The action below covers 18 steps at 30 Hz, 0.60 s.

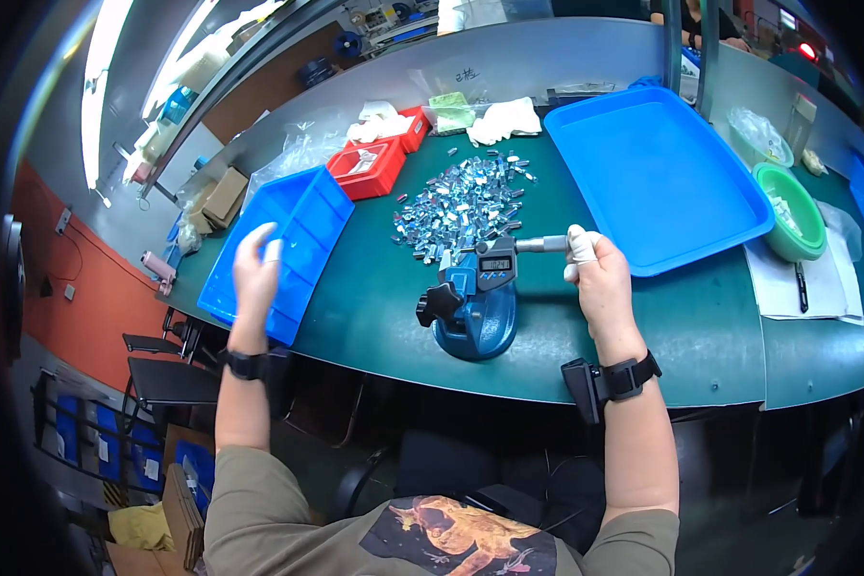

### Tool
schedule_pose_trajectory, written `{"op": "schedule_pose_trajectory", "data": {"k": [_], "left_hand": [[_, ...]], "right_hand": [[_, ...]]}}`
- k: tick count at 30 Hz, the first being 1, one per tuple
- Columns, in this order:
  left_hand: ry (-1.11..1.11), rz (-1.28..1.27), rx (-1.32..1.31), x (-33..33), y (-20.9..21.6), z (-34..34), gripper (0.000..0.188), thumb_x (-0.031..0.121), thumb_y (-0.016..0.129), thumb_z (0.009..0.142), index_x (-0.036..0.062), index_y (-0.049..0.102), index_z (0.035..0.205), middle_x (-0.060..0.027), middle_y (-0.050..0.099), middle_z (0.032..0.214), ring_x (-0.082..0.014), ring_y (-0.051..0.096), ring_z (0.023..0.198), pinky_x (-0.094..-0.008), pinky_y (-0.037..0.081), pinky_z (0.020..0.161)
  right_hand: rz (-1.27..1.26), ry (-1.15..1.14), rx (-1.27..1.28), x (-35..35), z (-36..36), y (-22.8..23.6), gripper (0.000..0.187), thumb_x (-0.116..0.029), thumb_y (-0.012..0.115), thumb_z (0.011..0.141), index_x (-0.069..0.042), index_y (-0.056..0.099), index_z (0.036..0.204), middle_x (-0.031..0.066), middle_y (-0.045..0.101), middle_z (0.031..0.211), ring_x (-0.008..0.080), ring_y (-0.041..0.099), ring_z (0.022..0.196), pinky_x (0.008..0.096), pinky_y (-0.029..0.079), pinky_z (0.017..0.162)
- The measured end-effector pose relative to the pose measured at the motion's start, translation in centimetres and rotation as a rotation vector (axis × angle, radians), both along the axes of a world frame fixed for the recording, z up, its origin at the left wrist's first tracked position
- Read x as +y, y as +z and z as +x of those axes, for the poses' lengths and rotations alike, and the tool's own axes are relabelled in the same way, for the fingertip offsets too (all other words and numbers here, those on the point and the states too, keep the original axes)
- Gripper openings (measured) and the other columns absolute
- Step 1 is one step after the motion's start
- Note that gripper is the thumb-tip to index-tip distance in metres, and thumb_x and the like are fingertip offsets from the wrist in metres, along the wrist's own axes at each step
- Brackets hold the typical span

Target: The person pours metal parts from a blue tray onto the table and picks them up one at a time to measure them with a digital micrometer. After each measurement, the person places the component into a blue bin.

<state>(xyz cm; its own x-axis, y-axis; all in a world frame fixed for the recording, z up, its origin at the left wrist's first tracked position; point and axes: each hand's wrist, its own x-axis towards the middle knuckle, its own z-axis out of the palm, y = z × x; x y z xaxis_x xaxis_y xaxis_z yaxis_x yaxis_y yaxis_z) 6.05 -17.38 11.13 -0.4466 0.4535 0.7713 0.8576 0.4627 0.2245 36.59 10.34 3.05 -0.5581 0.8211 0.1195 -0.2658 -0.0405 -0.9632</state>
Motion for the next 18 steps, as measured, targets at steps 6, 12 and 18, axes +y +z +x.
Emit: {"op": "schedule_pose_trajectory", "data": {"k": [6, 12, 18], "left_hand": [[-0.004, -0.331, -0.605, 10.3, -6.6, 0.2, 0.023, 0.014, 0.057, 0.077, 0.0004, 0.06, 0.095, -0.0134, 0.062, 0.087, -0.0217, 0.06, 0.076, -0.0301, 0.047, 0.068], [0.039, -0.475, -0.628, 12.0, -9.3, -0.2, 0.025, 0.014, 0.059, 0.076, -0.0011, 0.058, 0.096, -0.0133, 0.063, 0.084, -0.0204, 0.061, 0.071, -0.0279, 0.046, 0.065], [-0.277, 0.084, -0.838, 11.1, -9.2, 0.4, 0.016, 0.008, 0.057, 0.078, 0.0001, 0.055, 0.092, -0.0086, 0.062, 0.082, -0.0133, 0.059, 0.071, -0.0252, 0.045, 0.062]], "right_hand": [[0.006, 0.016, 0.019, -0.3, 0.0, 0.1, 0.026, -0.03, 0.049, 0.087, -0.009, 0.05, 0.072, -0.0038, 0.045, 0.059, 0.0022, 0.039, 0.049, 0.0157, 0.028, 0.042], [0.001, 0.005, 0.008, -0.3, -0.1, -0.1, 0.026, -0.031, 0.05, 0.086, -0.009, 0.05, 0.072, -0.0041, 0.045, 0.057, 0.0023, 0.039, 0.048, 0.0158, 0.027, 0.041], [0.008, -0.003, -0.004, -0.1, -0.2, 0.3, 0.027, -0.031, 0.05, 0.086, -0.009, 0.051, 0.071, -0.0039, 0.045, 0.056, 0.0023, 0.039, 0.048, 0.0157, 0.027, 0.041]]}}
